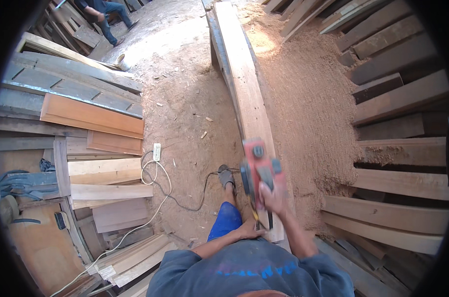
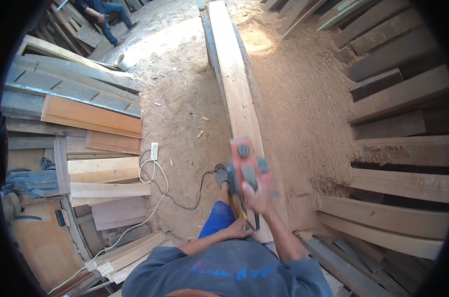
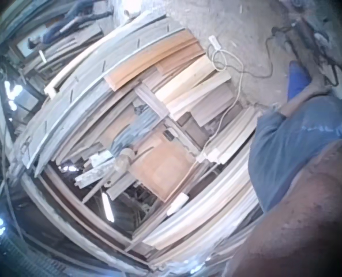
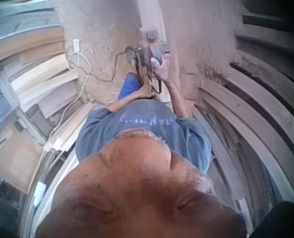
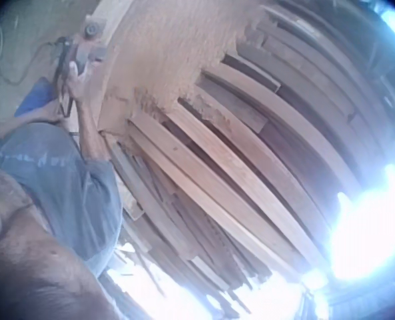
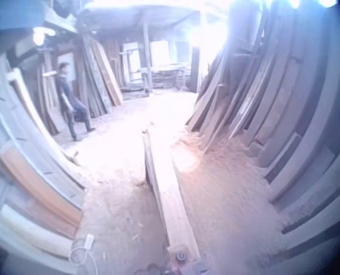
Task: The person planes a wooden plank using an electric hand planer, occasionally lifting and turning the plank by hand to plane its different sides.
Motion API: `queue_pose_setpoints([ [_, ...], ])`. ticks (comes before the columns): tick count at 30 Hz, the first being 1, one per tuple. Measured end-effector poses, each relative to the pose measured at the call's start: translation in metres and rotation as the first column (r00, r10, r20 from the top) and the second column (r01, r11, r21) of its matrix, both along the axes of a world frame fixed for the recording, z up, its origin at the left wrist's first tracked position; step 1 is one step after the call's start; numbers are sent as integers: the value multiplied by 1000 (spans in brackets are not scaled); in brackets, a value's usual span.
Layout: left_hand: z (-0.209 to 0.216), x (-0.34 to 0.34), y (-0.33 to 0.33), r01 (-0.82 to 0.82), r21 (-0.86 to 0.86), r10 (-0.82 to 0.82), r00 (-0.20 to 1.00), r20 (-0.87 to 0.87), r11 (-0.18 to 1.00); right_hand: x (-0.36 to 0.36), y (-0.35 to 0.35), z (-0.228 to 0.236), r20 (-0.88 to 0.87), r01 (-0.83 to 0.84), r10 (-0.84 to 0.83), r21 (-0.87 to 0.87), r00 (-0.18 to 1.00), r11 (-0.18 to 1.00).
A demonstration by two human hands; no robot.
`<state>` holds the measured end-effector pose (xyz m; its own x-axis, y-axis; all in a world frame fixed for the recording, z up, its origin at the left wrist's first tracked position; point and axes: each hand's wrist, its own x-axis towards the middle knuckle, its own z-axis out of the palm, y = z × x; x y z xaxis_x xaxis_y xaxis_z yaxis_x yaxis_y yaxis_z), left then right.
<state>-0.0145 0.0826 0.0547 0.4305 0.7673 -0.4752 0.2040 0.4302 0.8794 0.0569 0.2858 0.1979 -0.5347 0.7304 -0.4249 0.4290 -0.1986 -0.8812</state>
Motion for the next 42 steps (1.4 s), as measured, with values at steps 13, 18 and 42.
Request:
queue_pose_setpoints([
  [13,2,-36,68,-436,47,436,879,-191,899,-124,148,15,109,65,-104,315,989,947],
  [18,9,-40,80,-425,-50,419,902,-99,904,-244,359,7,25,141,-157,314,987,939],
  [42,10,-4,-20,101,-122,-87,989,118,987,22,-43,9,-12,43,-43,-42,999,998],
])
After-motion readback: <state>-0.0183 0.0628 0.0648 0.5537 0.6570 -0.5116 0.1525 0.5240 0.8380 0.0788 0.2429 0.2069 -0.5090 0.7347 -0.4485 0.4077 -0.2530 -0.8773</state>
